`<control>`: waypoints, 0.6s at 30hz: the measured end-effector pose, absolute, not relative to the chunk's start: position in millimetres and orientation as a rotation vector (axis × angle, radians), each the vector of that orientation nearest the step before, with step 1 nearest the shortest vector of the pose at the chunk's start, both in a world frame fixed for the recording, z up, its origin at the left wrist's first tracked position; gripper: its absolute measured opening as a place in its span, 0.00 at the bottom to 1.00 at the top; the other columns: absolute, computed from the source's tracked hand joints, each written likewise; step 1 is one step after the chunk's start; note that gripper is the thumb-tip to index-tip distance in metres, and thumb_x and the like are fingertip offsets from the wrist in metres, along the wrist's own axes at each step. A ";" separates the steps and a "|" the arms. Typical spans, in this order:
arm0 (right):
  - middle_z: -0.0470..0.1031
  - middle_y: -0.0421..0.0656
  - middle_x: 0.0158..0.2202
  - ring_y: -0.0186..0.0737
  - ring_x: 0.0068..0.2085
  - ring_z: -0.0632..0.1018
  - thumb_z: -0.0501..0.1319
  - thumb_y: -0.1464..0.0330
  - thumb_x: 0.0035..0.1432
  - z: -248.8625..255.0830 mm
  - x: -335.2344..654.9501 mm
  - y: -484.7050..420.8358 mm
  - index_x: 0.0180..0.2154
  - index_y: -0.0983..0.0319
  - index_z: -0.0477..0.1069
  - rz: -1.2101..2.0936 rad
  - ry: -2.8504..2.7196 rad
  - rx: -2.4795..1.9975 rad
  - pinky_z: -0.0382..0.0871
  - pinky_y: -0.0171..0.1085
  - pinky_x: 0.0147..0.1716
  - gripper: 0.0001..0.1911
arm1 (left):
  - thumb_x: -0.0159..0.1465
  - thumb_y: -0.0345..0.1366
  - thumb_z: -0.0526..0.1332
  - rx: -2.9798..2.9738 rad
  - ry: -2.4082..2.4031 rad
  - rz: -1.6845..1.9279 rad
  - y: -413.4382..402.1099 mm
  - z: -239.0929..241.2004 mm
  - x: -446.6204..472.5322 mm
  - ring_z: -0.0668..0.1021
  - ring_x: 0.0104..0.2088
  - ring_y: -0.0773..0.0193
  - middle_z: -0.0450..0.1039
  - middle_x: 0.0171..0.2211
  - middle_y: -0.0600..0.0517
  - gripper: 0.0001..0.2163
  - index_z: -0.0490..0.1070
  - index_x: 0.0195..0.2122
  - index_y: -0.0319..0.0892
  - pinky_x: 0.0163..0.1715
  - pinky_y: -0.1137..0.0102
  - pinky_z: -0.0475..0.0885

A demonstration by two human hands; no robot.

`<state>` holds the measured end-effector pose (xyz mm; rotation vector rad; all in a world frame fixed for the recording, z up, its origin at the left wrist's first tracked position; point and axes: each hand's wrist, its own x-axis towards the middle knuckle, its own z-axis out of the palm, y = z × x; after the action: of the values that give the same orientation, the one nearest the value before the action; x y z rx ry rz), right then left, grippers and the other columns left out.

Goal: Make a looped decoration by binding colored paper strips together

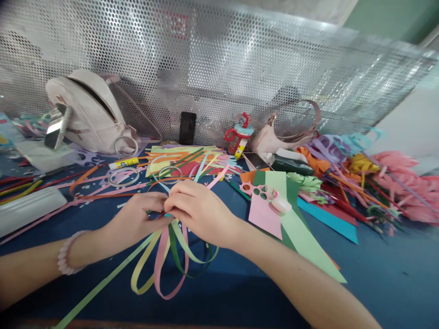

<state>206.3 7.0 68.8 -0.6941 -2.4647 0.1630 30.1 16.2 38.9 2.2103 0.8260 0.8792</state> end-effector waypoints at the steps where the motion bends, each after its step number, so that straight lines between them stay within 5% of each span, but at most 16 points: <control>1: 0.69 0.44 0.33 0.36 0.37 0.68 0.52 0.75 0.61 67.7 205.4 6.7 0.31 0.64 0.67 0.142 -2.479 -0.699 0.65 0.36 0.39 0.07 | 0.57 0.26 0.59 2.211 0.823 0.878 16.1 38.9 30.2 0.72 0.29 0.68 0.70 0.26 0.53 0.05 0.72 0.25 0.37 0.31 0.76 0.66; 5: 0.68 0.44 0.34 0.36 0.37 0.69 0.50 0.76 0.60 66.5 204.8 6.2 0.30 0.63 0.63 0.209 -2.458 -0.765 0.65 0.37 0.39 0.08 | 0.57 0.27 0.59 2.204 0.823 0.888 15.7 39.0 31.2 0.73 0.29 0.67 0.71 0.27 0.52 0.06 0.74 0.27 0.38 0.30 0.75 0.67; 11: 0.68 0.40 0.32 0.32 0.34 0.72 0.52 0.75 0.58 77.5 218.4 15.1 0.34 0.61 0.61 0.745 -1.994 -0.950 0.68 0.33 0.34 0.04 | 0.60 0.28 0.56 2.145 0.876 1.003 17.1 38.0 32.1 0.77 0.36 0.66 0.76 0.35 0.51 0.10 0.75 0.40 0.41 0.36 0.76 0.70; 18: 0.73 0.41 0.30 0.33 0.31 0.75 0.58 0.71 0.53 84.9 226.1 20.8 0.34 0.63 0.68 1.085 -2.040 -1.133 0.68 0.32 0.30 0.04 | 0.60 0.28 0.56 2.125 0.905 1.000 20.8 38.5 30.7 0.78 0.35 0.66 0.78 0.35 0.53 0.12 0.73 0.43 0.40 0.36 0.77 0.72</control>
<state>226.1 20.8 84.9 -1.1329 -2.0396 1.0848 30.7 20.8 38.5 2.1249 0.9053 0.9999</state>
